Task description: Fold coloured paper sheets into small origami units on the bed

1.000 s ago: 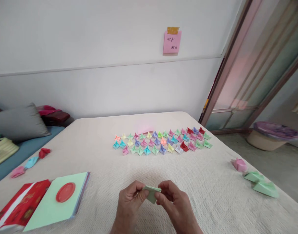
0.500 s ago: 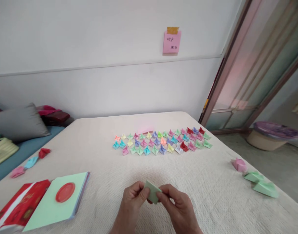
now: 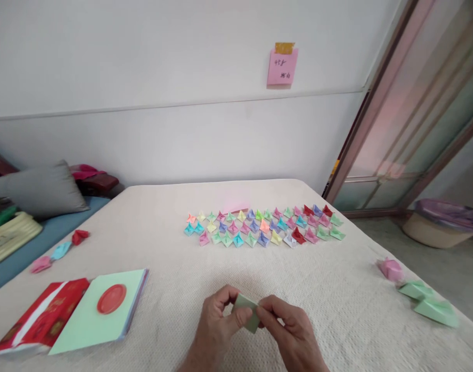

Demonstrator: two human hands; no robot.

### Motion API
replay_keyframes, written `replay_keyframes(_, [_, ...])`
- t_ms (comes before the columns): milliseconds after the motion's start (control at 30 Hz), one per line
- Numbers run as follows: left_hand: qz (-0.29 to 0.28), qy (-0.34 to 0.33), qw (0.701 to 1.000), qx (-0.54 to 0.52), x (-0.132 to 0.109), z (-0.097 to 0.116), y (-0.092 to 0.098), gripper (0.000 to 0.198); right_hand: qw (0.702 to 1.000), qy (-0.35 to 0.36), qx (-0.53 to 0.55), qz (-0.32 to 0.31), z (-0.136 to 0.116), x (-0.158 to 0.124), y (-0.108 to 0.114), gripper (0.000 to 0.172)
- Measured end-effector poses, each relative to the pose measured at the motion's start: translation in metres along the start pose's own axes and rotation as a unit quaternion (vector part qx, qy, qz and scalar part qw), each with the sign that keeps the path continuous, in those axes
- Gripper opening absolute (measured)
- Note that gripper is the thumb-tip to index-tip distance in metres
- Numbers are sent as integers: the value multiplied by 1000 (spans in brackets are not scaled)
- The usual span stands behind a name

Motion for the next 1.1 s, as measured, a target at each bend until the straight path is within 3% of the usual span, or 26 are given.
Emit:
replay_keyframes(167, [27,45,998,-16,0,-9,-1,27,1000,12,-1,-23,-1,-5,-10,36])
replay_keyframes(400, [72,94,991,-55,2,-18,6,30,996,-51,53,-42,9,0,-18,30])
replay_keyframes(600, [182,58,977,-100,9,-14,33,34,989,-96,110,10,23,8,-9,32])
replay_keyframes(667, [157,77,976,-130,8,-18,27,32,984,-113,130,39,27,11,-6,32])
replay_keyframes(800, [18,136,978,-159,0,-25,-8,27,980,-116,154,56,28,12,-7,31])
replay_keyframes(967, [43,138,978,-149,-4,-27,-15,7,981,-120,145,43,31,10,-14,28])
replay_keyframes(1100, [56,175,966,-184,-5,-35,-15,6,984,-103,134,48,33,10,-19,31])
Point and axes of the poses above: each hand's wrist, its own x-axis towards the middle knuckle, its own y-axis out of the back of the hand, z = x × y, the point moved 7 cm from there along x, towards the middle knuckle, and after that the axes turned 10 degrees about z, right-handed, at the moved point
